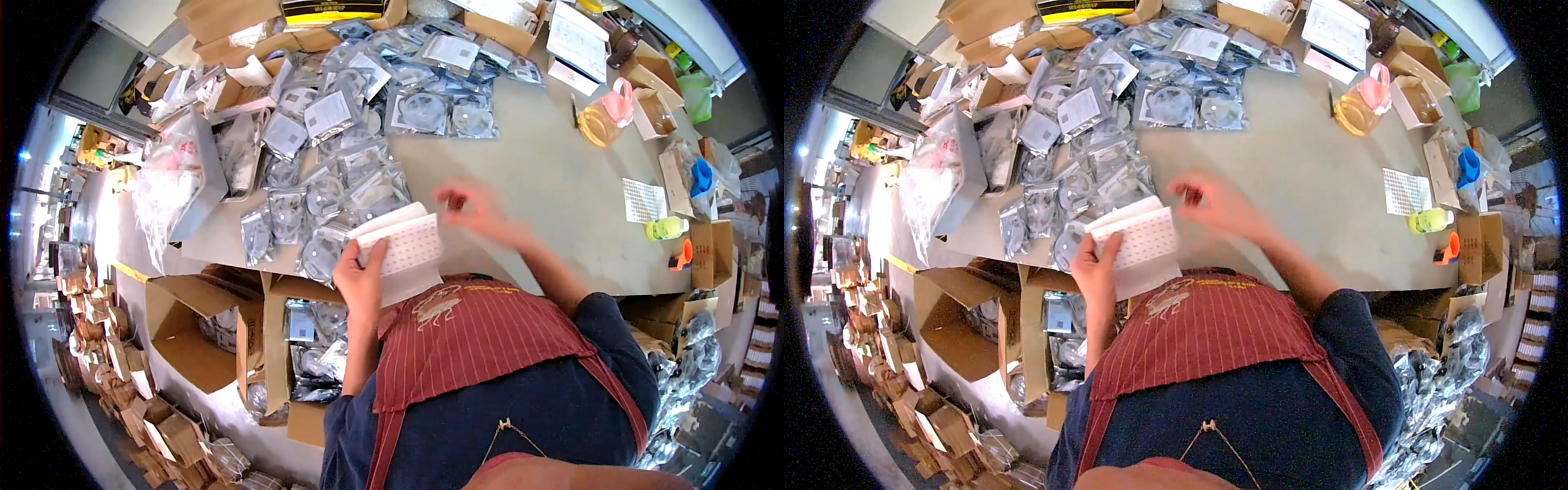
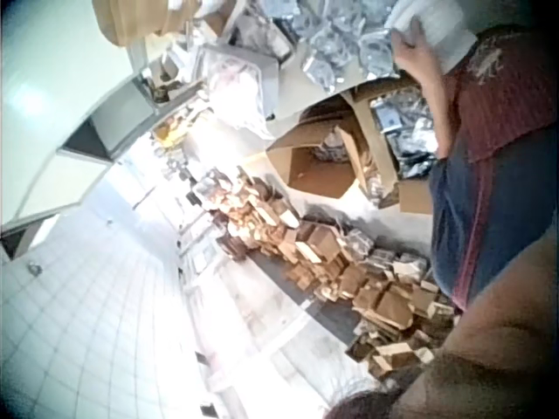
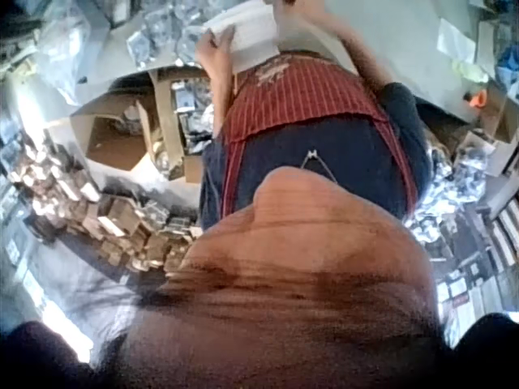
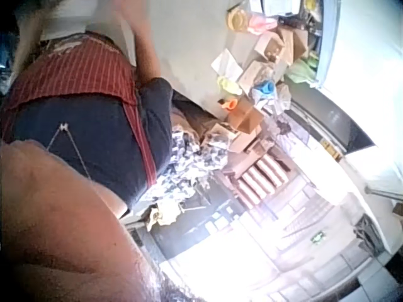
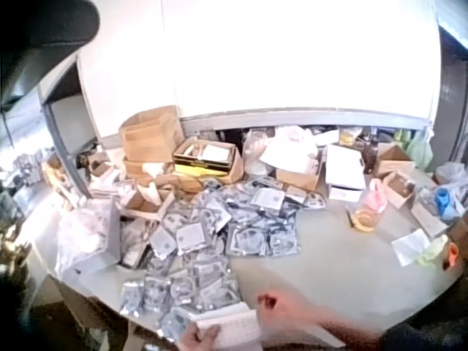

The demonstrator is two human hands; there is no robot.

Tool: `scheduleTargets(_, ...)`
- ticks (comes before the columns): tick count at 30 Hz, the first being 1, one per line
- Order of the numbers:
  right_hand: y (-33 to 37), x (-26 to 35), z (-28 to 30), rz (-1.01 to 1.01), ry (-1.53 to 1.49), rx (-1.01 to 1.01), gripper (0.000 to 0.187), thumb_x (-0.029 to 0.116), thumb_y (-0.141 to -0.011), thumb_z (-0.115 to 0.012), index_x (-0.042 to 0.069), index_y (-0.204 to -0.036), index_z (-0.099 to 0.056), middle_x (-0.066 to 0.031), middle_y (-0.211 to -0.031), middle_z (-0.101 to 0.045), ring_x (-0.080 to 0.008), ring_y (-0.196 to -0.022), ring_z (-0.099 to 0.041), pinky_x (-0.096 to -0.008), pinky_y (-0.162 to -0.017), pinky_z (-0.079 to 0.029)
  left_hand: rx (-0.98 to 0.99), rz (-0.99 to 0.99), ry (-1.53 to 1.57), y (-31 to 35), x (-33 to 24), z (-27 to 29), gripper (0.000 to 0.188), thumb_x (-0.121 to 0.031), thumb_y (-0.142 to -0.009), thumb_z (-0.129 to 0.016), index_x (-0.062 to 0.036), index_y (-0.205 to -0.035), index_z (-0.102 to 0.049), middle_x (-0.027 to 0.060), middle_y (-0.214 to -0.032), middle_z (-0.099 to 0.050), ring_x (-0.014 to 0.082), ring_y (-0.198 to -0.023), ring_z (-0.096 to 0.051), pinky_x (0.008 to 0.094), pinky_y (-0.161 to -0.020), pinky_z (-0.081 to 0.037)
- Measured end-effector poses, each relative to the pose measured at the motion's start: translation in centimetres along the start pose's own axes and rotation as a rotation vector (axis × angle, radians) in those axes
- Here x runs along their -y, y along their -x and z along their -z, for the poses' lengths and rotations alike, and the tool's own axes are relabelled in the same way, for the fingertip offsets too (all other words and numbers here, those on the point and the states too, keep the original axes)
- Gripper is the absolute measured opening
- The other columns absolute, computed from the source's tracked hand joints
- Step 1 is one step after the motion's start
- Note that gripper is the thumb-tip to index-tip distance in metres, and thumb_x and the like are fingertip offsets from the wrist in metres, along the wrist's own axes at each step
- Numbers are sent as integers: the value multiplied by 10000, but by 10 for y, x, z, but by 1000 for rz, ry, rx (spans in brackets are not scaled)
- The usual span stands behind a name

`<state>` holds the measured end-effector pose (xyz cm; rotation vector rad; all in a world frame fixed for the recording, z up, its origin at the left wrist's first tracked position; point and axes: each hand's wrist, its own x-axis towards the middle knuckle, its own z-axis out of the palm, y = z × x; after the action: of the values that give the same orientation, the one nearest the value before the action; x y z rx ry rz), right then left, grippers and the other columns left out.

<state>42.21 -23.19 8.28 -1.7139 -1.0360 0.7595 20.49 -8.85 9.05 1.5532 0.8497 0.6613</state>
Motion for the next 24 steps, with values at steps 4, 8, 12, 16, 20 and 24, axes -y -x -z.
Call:
scheduleTargets(4, -90, -117, 70, -90, 677, -551, 475, 289, -805, -749, 65, -1195, -596, -150, -1179, -622, -321, -1024, -619, -405, -875, -501, -149, -41, 236, -12, -5, 15, 256, -60, -886, -694, 50, -1114, -654, 63, -1013, -693, 98, -866, -615, 241, -794, -480)
scheduleTargets(8, -129, -129, 93, -337, 793, -704, 471, 318, -816, -739, 64, -1191, -607, -141, -1226, -603, -314, -1089, -601, -424, -925, -485, -309, -66, 265, -8, -12, 34, 277, -108, -898, -690, 78, -1098, -649, 75, -986, -693, 108, -854, -621, 247, -777, -483)
scheduleTargets(12, -95, -41, 25, 130, 24, -318, 375, 202, -902, -665, 34, -1231, -597, -95, -1236, -603, -218, -1129, -575, -357, -971, -456, -303, 20, 121, 0, -3, 46, 271, -120, -870, -728, 62, -1062, -666, 45, -950, -686, 89, -832, -593, 238, -769, -473)
scheduleTargets(16, -56, 36, -22, 368, 8, 80, 316, 108, -904, -646, 50, -1212, -608, -82, -1240, -600, -207, -1139, -570, -344, -991, -442, -222, 49, 226, 0, 5, 25, 206, -64, -879, -706, 44, -1050, -665, 26, -959, -676, 77, -842, -574, 226, -765, -461)
scheduleTargets(20, -53, 35, -25, 413, -81, 75, 306, 98, -877, -669, 53, -1175, -613, -85, -1222, -601, -230, -1137, -567, -349, -984, -440, -91, -59, 44, 0, 6, 10, 206, -52, -877, -706, 45, -1051, -652, 26, -931, -661, 77, -841, -562, 225, -764, -454)
scheduleTargets(24, -40, 41, -9, 522, 81, -2, 299, 117, -840, -693, 69, -1123, -612, -101, -1165, -594, -271, -1125, -565, -370, -968, -451, -50, 12, 106, -1, -9, -3, 193, -51, -877, -704, 47, -1036, -658, 32, -927, -668, 78, -829, -566, 229, -751, -460)
